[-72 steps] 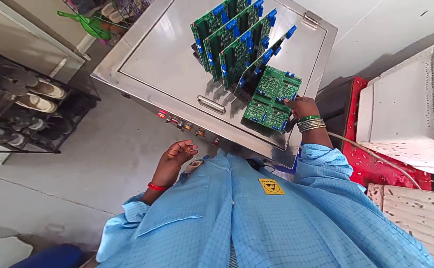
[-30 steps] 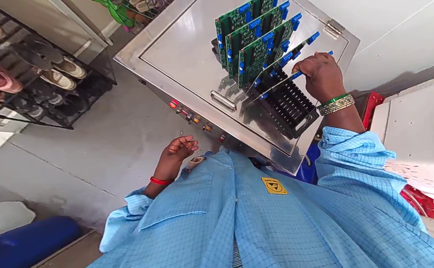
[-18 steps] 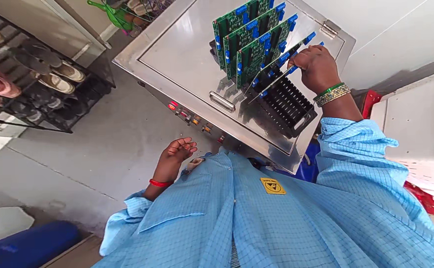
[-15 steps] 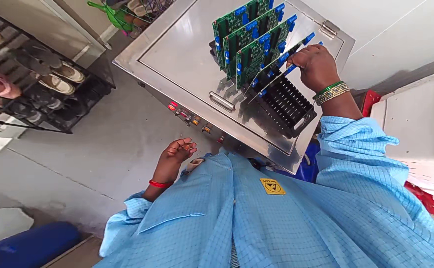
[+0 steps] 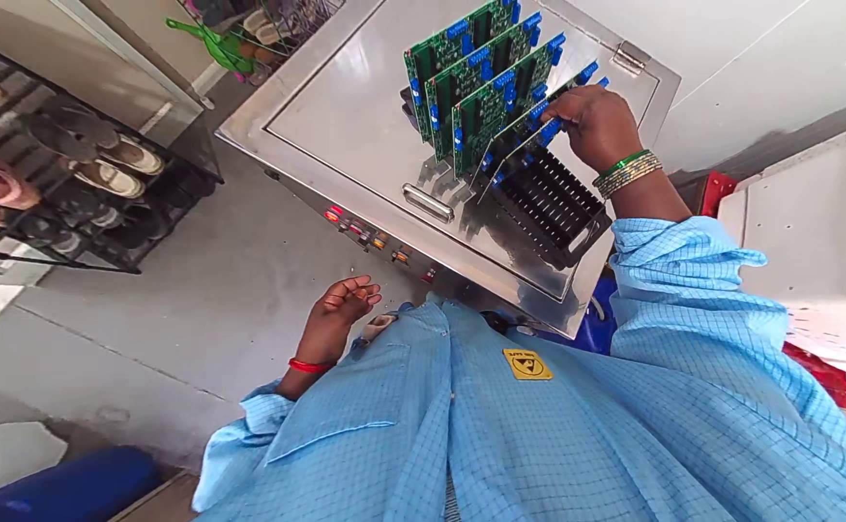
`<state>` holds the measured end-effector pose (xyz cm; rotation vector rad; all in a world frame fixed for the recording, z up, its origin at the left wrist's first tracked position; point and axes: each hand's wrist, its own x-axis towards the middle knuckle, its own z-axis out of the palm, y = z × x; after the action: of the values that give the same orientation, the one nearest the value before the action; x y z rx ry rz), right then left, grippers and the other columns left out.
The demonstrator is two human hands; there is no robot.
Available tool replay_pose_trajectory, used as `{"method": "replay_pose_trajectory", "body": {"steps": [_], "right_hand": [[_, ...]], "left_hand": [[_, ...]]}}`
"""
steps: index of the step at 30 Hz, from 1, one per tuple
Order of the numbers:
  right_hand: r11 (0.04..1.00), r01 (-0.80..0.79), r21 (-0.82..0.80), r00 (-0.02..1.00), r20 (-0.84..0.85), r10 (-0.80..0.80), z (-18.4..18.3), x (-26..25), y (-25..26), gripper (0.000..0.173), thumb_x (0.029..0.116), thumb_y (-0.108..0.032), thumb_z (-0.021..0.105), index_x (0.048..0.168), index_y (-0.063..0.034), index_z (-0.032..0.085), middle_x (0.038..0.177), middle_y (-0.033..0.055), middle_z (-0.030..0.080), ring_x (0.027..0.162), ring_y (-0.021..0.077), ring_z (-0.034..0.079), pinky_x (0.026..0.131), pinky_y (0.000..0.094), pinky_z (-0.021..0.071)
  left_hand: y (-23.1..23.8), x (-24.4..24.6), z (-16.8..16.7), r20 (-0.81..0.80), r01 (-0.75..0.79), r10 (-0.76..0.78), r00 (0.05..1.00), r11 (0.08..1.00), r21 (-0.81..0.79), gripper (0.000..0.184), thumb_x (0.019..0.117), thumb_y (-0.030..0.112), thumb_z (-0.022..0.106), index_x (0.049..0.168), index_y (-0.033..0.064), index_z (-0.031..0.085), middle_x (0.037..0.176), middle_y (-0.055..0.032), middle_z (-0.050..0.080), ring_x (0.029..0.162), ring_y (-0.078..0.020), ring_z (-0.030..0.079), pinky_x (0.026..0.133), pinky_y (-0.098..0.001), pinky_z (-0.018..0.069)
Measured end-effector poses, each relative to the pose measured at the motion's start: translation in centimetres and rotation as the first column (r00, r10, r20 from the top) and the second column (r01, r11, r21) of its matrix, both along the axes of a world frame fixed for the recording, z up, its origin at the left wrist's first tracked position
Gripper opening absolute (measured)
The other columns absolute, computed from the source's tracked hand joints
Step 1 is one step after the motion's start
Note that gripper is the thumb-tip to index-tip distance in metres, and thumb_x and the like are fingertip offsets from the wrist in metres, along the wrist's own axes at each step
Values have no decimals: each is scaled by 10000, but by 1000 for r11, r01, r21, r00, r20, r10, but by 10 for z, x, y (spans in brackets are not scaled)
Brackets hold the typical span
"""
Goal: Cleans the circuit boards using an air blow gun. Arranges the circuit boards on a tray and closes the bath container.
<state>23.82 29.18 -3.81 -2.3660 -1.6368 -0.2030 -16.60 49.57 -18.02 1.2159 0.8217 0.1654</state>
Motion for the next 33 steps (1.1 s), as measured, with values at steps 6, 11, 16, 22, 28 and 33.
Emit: {"method": "replay_pose_trajectory", "body": {"steps": [6, 11, 16, 22, 28, 33], "right_hand": [[958, 266, 108, 964, -30, -265, -1, -10, 0, 244, 989, -84, 596, 1186, 9, 705, 1279, 227, 670, 1248, 417, 607, 1044, 546, 467], [950, 312, -6, 933, -185, -307, -10, -10, -10, 466, 1010, -122, 565, 1475, -81, 558, 1554, 201, 472, 1378, 436, 494, 1115, 582, 400], [959, 277, -61, 923, -259, -283, -29, -19, -3, 813, 952, -121, 678, 1622, -10, 229, 1696, 199, 189, 1442, 486, 390, 1123, 611, 381], [887, 463, 0, 825, -366, -430, -43, -34, -15, 899, 929, -214, 732, 1622, -1, 200, 1662, 299, 188, 1447, 507, 373, 1133, 608, 382], [772, 520, -366, 685, -361, -633, -73, -53, -41, 955, 923, -523, 712, 1600, -6, 281, 1567, 356, 341, 1395, 568, 393, 1075, 717, 366], [738, 524, -425, 705, -269, -656, -93, -73, -52, 989, 899, -609, 687, 1599, -23, 308, 1631, 329, 238, 1495, 519, 258, 1169, 672, 245]], "left_hand": [[0, 2, -1, -6, 0, -1, 1000, 1000, -14, 269, 1045, 9, 449, 1302, -22, 521, 1124, -69, 704, 959, -116, 723, 844, -261, 599], [1, 2, 0, -18, 3, -3, 1000, 1000, -21, 274, 1048, 11, 444, 1309, -26, 519, 1115, -68, 704, 955, -110, 721, 848, -259, 597], [1, 6, -3, -11, 28, -28, 1000, 1000, -4, 299, 1026, -4, 443, 1317, -42, 504, 1120, -80, 696, 958, -114, 716, 850, -264, 593], [2, 8, -4, -9, 16, -17, 1000, 999, -30, 300, 1029, -10, 432, 1317, -49, 506, 1137, -98, 692, 960, -119, 715, 850, -263, 592], [4, 10, -8, -31, -10, 8, 999, 999, -45, 289, 1038, -9, 435, 1314, -42, 514, 1138, -104, 696, 954, -124, 718, 838, -266, 594], [6, 13, -9, -37, -2, 0, 999, 998, -60, 292, 1044, 0, 436, 1325, -45, 504, 1153, -110, 688, 965, -123, 715, 848, -265, 590]]}}
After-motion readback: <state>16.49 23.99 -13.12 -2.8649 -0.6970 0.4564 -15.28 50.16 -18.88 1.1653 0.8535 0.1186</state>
